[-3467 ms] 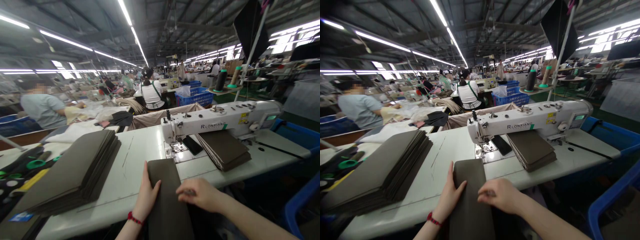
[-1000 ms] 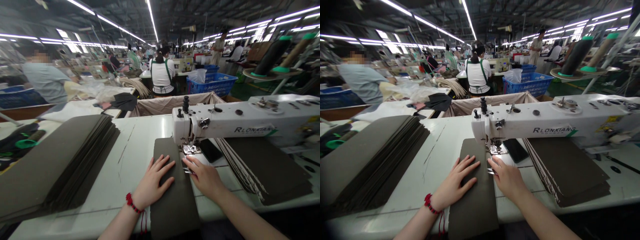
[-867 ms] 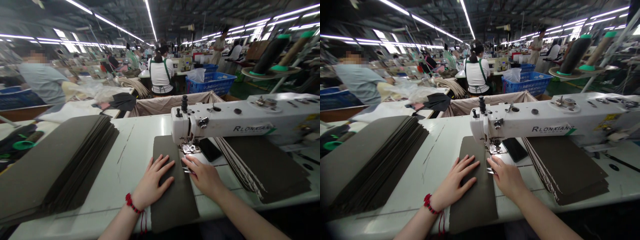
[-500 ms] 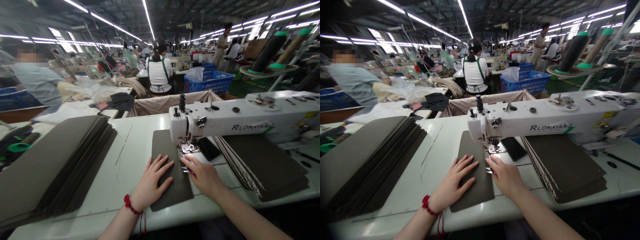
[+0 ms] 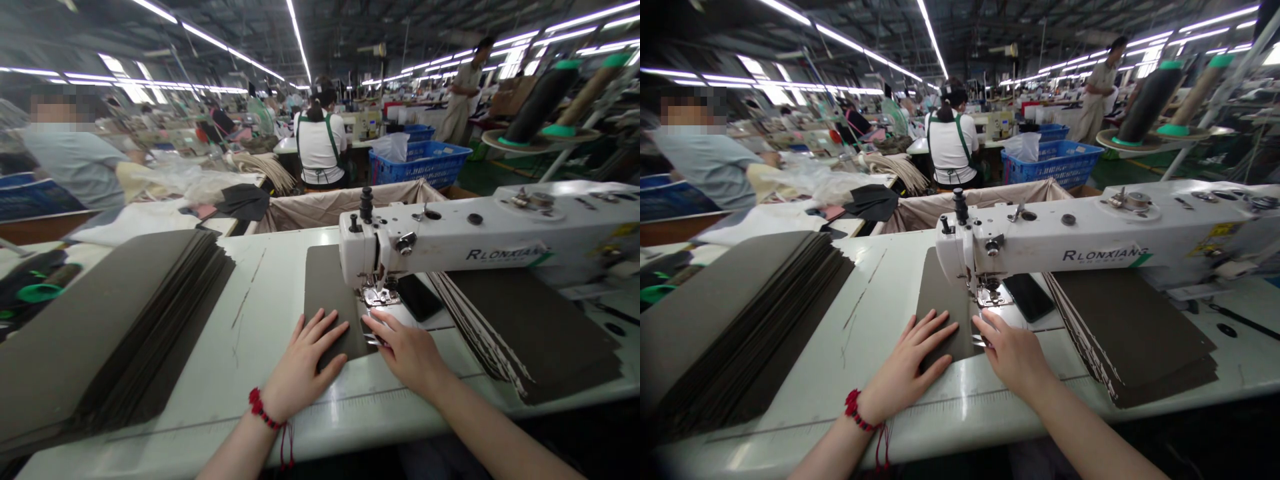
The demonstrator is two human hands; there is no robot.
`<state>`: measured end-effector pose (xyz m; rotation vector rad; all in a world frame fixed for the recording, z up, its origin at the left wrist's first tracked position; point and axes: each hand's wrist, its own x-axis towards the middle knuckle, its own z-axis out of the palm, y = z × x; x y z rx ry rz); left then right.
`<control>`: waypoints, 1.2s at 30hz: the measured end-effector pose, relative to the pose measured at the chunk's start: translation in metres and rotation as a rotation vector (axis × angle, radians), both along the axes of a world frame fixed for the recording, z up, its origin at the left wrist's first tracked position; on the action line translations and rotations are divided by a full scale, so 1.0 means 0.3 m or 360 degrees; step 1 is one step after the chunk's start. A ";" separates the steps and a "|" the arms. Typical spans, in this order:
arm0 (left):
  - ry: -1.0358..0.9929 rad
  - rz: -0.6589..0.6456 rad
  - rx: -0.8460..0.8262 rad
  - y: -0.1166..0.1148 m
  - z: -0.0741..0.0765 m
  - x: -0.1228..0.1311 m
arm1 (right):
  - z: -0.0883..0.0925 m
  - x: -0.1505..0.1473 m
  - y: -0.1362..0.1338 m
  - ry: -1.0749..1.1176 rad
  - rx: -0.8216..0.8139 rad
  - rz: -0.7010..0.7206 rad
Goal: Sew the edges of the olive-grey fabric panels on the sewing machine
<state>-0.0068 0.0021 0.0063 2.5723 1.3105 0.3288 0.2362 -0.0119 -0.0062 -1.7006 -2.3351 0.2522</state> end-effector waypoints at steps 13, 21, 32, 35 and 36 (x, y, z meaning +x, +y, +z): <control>-0.0019 0.0009 0.0023 0.002 0.004 0.001 | -0.005 -0.003 0.000 -0.0025 0.0017 0.0000; 0.0001 0.0049 0.0046 0.004 -0.001 0.005 | -0.004 -0.001 0.000 -0.0038 0.0034 0.0011; -0.0007 0.0082 0.0098 0.004 -0.014 0.004 | -0.018 0.000 0.003 -0.0055 0.0044 0.0032; 0.0008 0.0082 0.0086 0.004 -0.014 0.004 | -0.019 0.000 0.003 -0.0050 0.0047 0.0035; 0.0016 0.0084 0.0082 0.004 -0.013 0.004 | -0.019 0.000 0.003 -0.0046 0.0049 0.0036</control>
